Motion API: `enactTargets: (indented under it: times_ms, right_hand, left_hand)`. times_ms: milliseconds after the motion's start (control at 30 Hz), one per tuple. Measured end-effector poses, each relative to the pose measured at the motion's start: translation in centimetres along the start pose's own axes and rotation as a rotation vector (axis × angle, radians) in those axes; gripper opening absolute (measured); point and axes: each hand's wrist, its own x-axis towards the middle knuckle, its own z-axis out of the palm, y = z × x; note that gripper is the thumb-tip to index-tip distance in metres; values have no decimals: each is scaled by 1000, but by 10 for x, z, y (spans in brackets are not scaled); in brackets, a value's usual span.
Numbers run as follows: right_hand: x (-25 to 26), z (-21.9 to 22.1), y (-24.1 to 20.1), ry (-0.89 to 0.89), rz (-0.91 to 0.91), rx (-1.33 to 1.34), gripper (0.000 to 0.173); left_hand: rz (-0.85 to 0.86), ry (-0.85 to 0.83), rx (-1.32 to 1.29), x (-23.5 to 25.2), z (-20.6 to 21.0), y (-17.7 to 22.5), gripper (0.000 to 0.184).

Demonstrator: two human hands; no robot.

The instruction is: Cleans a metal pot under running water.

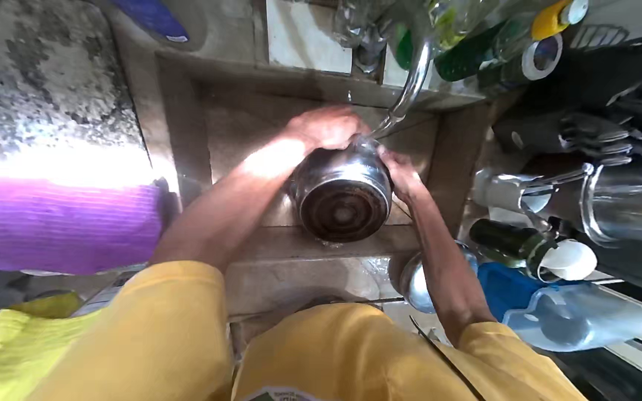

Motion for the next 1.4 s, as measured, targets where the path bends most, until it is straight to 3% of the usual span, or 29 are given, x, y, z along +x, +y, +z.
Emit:
enactTargets:
  times_ms: [100,167,233,300,367,433,533,667,767,833,900,1000,1067,1133,1200,1300,1400]
  right_hand:
    - [-1,-4,4,71,-114,31,38]
    - [-16,-6,2,229,-57,-25,42]
    - [-28,-8,-6,391,93,-105,49]
    - [-33,-6,8,500,174,-79,54]
    - [-41,0,33,528,129,-9,54]
    - [-68,9,50,456,131,34,53]
    - [-84,23,82,412,134,345,49]
    - [-72,25,93,356,134,807,51]
    - [-66,2,72,389,86,533,49]
    - [-54,-10,42,329,57,230,45]
    - [-29,-13,19,229,70,70,43]
    - [-8,-14,14,99,9,30,44]
    - [-11,-11,10,169,-39,-10,42]
    - [-21,-10,4,301,-6,-107,45]
    - [-32,-14,2,427,110,-162,54]
    - [-44,-10,25,521,129,26,51]
    - [-52,-3,61,506,55,322,41]
  left_hand:
    - [95,87,3,9,-6,-9,26]
    - [49,244,-154,-6,22,-24,29]
    - [-182,387,-390,-37,59,-32,37]
    - [-510,558,-697,-65,119,-8,45]
    - [-744,775,-836,-69,179,22,47]
    - [-880,866,-874,-73,213,50,45]
    - [-931,806,-852,-75,225,61,45]
    - [-791,753,-847,-76,184,34,46]
    - [-550,479,-739,-69,111,1,44]
    - [-329,301,-500,-50,62,-14,39]
    - [-139,131,-239,-19,25,-14,33]
    - [-9,-5,-47,11,1,6,23]
    - [66,94,-86,11,9,-5,24]
    - [3,228,-218,-11,34,-23,31]
    - [-217,366,-449,-42,78,-27,37]
    - [-613,552,-790,-73,161,13,47]
    - [-770,665,-984,-77,217,59,52]
